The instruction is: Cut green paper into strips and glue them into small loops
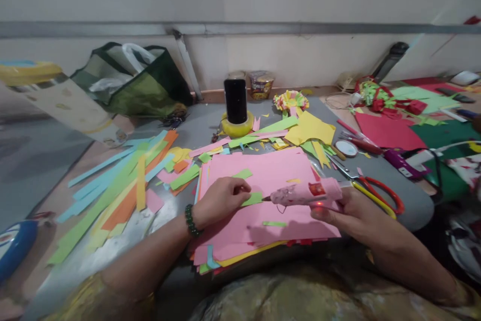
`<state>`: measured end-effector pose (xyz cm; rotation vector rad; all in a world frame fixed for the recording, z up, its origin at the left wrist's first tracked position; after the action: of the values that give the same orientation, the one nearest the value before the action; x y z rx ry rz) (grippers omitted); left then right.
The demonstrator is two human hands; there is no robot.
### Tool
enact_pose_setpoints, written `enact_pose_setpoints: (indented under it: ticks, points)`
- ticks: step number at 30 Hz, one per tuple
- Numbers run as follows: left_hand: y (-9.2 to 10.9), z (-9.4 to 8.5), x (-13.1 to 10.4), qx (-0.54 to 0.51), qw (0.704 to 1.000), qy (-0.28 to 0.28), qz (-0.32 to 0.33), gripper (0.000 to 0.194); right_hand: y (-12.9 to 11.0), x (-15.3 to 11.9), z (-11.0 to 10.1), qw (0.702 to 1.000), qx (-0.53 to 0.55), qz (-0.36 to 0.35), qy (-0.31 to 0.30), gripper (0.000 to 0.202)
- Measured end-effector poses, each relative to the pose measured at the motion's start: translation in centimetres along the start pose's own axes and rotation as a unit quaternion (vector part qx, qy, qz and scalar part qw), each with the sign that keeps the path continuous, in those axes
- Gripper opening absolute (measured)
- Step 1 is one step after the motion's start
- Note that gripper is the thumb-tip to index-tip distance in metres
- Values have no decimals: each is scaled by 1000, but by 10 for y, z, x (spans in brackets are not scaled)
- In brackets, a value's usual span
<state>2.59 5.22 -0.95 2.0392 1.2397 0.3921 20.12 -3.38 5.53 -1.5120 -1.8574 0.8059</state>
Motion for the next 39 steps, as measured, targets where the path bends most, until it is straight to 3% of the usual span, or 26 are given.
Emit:
enact_pose_setpoints:
  ticks: [2,4,7,8,10,13,16,20,27,29,32,33,35,37,39]
  points:
    - [2,-2,0,-52,999,-3,2,29,-3,-5,-20,998,35,-14,56,30]
    - [1,-5,1,-105,994,-6,-7,31,3,-14,-58,983,28,-7,181,31]
    - [-8,-9,3,-174,983,-8,-50,35,37,-46,-129,914,-55,65,397,37]
    - [-13,-11,4,-202,977,-5,-70,37,53,-56,-147,891,-80,97,436,40]
    - [-21,-12,5,-261,959,5,-113,42,89,-69,-172,861,-108,160,471,46]
    - [-24,-12,4,-337,927,15,-164,51,136,-70,-187,855,-99,199,468,46]
    - [-19,-10,0,-399,892,22,-213,46,172,-60,-181,865,-91,256,421,43]
    - [-14,-9,-4,-457,850,39,-261,42,186,-49,-168,878,-95,282,375,43]
    - [-11,-3,-1,-469,857,-14,-211,36,176,-57,-169,881,-135,292,347,48]
    - [-9,-2,0,-483,854,-18,-194,34,165,-69,-173,865,-199,318,334,43]
    - [-10,-2,1,-515,835,18,-192,30,131,-88,-178,793,-333,355,368,42]
    - [-12,-1,1,-526,827,31,-196,29,112,-85,-172,796,-339,313,393,43]
    - [-13,3,1,-545,813,42,-200,29,63,-61,-141,855,-290,115,413,41]
    - [-13,8,-1,-560,804,39,-198,30,10,-34,-84,895,-259,-105,348,28]
    - [-13,12,-3,-572,797,37,-190,34,-32,-14,-21,892,-250,-279,252,20]
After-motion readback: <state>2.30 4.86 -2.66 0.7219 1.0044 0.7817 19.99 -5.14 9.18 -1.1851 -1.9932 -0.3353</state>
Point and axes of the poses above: each hand's wrist, its own x-axis towards the middle knuckle, its own z-axis out of the palm, y = z × x, the point moved 9 cm from there along x, towards the middle knuckle, and after that the axes turned 8 degrees about y, right-handed, at the moved point
